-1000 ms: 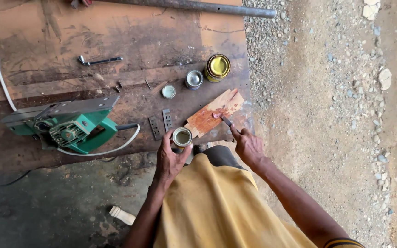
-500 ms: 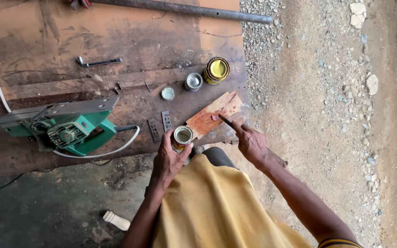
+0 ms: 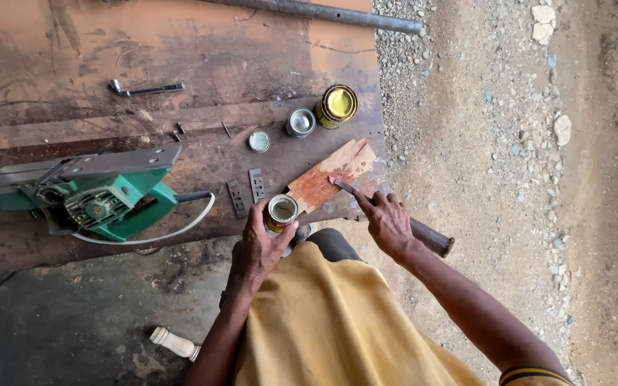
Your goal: The person mixes a reddish-brown stain in a small container using a stick, then applies the stain to a wooden chair leg using a brush. The person moves around the workshop to reach different parts of the chair while holding a small wooden board with stain.
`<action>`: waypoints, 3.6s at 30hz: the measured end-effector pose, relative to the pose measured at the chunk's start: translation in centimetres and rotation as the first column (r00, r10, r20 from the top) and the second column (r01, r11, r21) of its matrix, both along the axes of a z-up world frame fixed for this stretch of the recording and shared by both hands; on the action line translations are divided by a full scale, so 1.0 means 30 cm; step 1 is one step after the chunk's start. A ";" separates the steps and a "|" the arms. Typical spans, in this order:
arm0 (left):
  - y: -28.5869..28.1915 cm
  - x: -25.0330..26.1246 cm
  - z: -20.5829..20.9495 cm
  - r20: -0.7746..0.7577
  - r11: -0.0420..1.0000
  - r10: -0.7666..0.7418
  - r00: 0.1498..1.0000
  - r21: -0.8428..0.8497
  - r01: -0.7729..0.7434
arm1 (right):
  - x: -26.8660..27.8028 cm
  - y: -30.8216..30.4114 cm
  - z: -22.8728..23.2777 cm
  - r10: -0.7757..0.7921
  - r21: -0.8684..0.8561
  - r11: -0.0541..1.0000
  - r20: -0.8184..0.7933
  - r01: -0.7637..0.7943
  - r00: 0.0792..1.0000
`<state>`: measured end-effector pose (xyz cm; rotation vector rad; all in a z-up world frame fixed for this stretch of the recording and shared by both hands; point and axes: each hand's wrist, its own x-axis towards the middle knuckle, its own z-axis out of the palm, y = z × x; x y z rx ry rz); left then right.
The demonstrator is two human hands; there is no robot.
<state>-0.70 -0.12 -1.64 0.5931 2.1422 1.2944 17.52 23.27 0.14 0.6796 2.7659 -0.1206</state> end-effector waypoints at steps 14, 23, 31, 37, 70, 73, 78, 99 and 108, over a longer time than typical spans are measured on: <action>0.004 -0.016 -0.072 -0.187 0.990 -0.028 0.982 0.129 0.052 | -0.036 0.075 0.024 0.047 -0.051 0.998 0.203 -0.037 0.978; -0.037 -0.021 -0.071 -0.224 0.933 -0.039 0.974 0.340 0.116 | -0.138 -0.007 0.463 0.092 -0.117 0.990 0.080 -0.083 0.992; 0.010 -0.009 -0.082 -0.102 0.966 -0.038 0.994 0.251 0.063 | -0.184 -0.176 0.458 0.230 -0.248 0.938 -0.082 -0.243 0.970; 0.011 -0.018 -0.088 -0.288 0.981 -0.068 0.955 0.154 0.117 | -0.260 -0.211 0.376 0.272 -0.140 0.951 -0.037 -0.274 0.962; 0.113 0.045 -0.127 -0.059 0.943 -0.109 0.992 0.309 0.122 | -0.052 -0.072 0.263 -0.310 -0.539 0.828 -0.204 0.157 0.929; 0.115 0.045 -0.150 -0.029 0.946 -0.104 0.994 0.305 0.108 | -0.060 -0.066 0.277 -0.361 -0.629 0.755 -0.163 0.185 0.918; 0.123 0.040 -0.124 -0.032 0.945 -0.109 0.993 0.306 0.114 | -0.076 -0.082 0.269 -0.366 -0.649 0.735 -0.137 0.196 0.921; 0.101 0.039 -0.108 -0.067 0.935 -0.143 0.987 0.318 0.157 | -0.046 -0.107 0.302 -0.584 -0.934 0.165 0.166 0.317 0.795; 0.038 -0.012 -0.047 0.090 0.971 -0.040 0.995 0.239 0.018 | 0.008 0.039 0.100 -0.424 -0.528 0.776 -0.033 0.344 0.905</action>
